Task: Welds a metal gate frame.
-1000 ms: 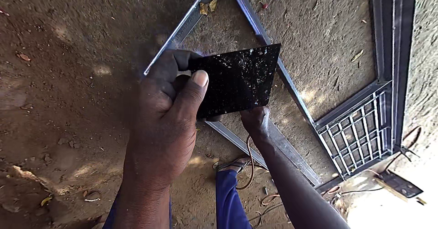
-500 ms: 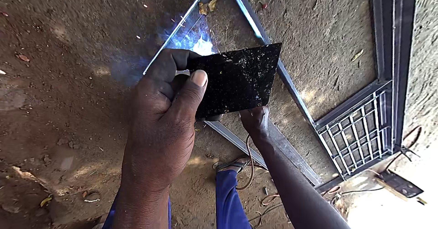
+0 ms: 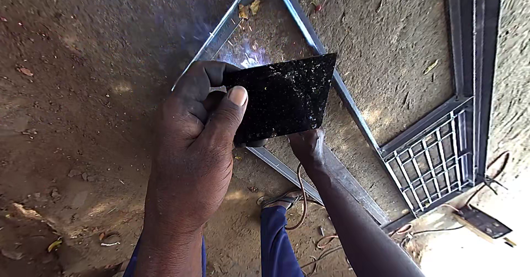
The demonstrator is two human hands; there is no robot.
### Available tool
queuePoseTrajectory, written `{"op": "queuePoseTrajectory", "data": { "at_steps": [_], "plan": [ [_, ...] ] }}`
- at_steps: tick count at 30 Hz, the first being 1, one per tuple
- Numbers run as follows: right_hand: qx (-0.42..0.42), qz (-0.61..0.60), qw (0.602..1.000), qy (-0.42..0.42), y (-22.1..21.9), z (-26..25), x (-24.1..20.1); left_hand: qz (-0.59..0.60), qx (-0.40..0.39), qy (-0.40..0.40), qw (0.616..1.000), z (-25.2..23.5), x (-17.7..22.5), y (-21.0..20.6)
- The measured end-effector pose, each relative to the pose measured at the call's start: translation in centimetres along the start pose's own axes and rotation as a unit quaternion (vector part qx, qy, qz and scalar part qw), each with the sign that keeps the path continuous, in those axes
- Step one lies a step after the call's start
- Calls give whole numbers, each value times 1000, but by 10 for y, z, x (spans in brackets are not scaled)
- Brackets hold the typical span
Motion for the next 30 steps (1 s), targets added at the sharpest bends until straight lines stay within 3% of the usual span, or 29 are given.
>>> {"op": "queuePoseTrajectory", "data": {
  "at_steps": [30],
  "plan": [
    [3,-1,1000,-6,0,-4,1,-9,1,-2,1000,-2,-1,-2]
  ]
}}
Point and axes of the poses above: each hand's wrist, its own z-axis away from the middle knuckle, its own y-axis out of the back of the hand, x = y × z, the point moved 5 cm from there along -z, towards the middle knuckle, and after that the axes turned 2 degrees about y, right-handed, at the moved point
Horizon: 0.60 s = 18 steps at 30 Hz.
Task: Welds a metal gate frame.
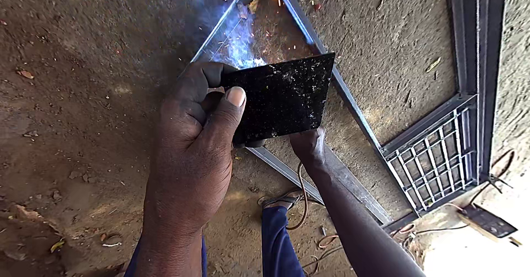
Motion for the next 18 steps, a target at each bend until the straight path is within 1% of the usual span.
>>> {"op": "queuePoseTrajectory", "data": {
  "at_steps": [6,8,12,15,18],
  "plan": [
    [8,0,1000,7,-1,-1,-1,-4,-1,1,1000,0,0,0],
    [9,-4,1000,1,1,0,-2,9,9,4,1000,0,-1,-1],
    [59,-15,998,-1,10,4,-7,89,81,30,992,1,-3,7],
    [40,-23,999,-17,10,2,-1,145,146,33,978,0,-3,14],
    [14,-22,999,-34,4,0,4,181,176,33,967,0,-1,16]
  ]
}}
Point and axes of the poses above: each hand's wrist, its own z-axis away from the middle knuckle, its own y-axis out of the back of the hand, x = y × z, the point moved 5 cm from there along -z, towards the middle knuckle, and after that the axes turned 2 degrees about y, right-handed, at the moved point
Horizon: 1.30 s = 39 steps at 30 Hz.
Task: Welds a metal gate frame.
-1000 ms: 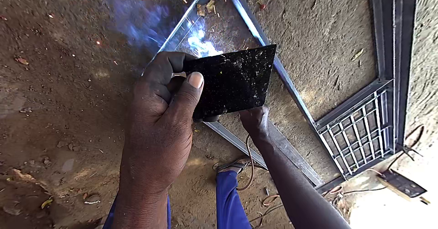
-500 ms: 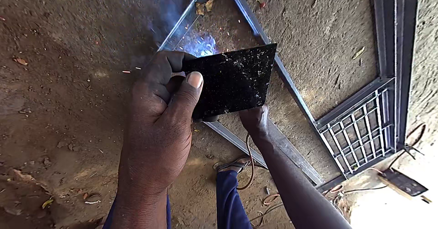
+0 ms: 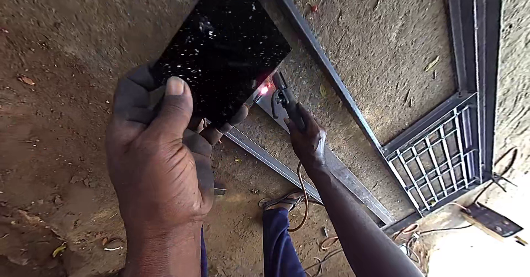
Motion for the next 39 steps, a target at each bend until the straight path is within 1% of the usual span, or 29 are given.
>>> {"op": "queuePoseTrajectory", "data": {
  "at_steps": [3,7,11,15,18,23,32,39],
  "plan": [
    [-7,2,1000,2,-4,0,1,6,2,-2,1000,1,1,-1],
    [2,-5,1000,29,-6,0,0,-20,-31,-8,999,3,1,-3],
    [-2,-4,999,35,-7,0,-3,-58,-91,-22,994,4,1,-9],
    [10,5,999,39,-5,2,-7,-116,-158,-38,980,7,-1,-15],
    [13,22,999,35,-4,4,-4,-138,-192,-42,971,9,-3,-19],
    [18,26,999,33,-4,-1,-3,-161,-201,-44,965,9,-5,-20],
    [6,19,999,35,-5,-1,-3,-154,-197,-38,967,8,-6,-20],
    [-2,15,1000,22,-7,-3,1,-187,-192,-52,962,7,-6,-18]
  ]
}}
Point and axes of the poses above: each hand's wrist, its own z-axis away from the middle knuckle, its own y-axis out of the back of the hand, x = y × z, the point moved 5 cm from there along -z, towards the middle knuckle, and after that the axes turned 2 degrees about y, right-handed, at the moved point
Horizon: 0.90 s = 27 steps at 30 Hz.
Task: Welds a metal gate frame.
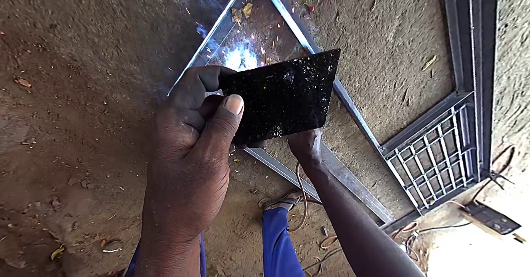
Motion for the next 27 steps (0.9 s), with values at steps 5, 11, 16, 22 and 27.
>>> {"op": "queuePoseTrajectory", "data": {
  "at_steps": [5,11,16,22,27],
  "plan": [
    [6,-2,1000,-1,0,-2,3,10,1,1,1000,0,1,-1],
    [-3,0,1000,-2,1,-2,0,13,2,2,1000,0,1,-2],
    [-2,8,1000,0,0,-3,0,12,0,-3,1000,0,1,-1],
    [30,-24,999,-16,8,5,-6,126,73,55,988,3,-4,5],
    [31,-29,999,-10,6,5,3,200,170,63,963,3,-6,17]
  ]
}}
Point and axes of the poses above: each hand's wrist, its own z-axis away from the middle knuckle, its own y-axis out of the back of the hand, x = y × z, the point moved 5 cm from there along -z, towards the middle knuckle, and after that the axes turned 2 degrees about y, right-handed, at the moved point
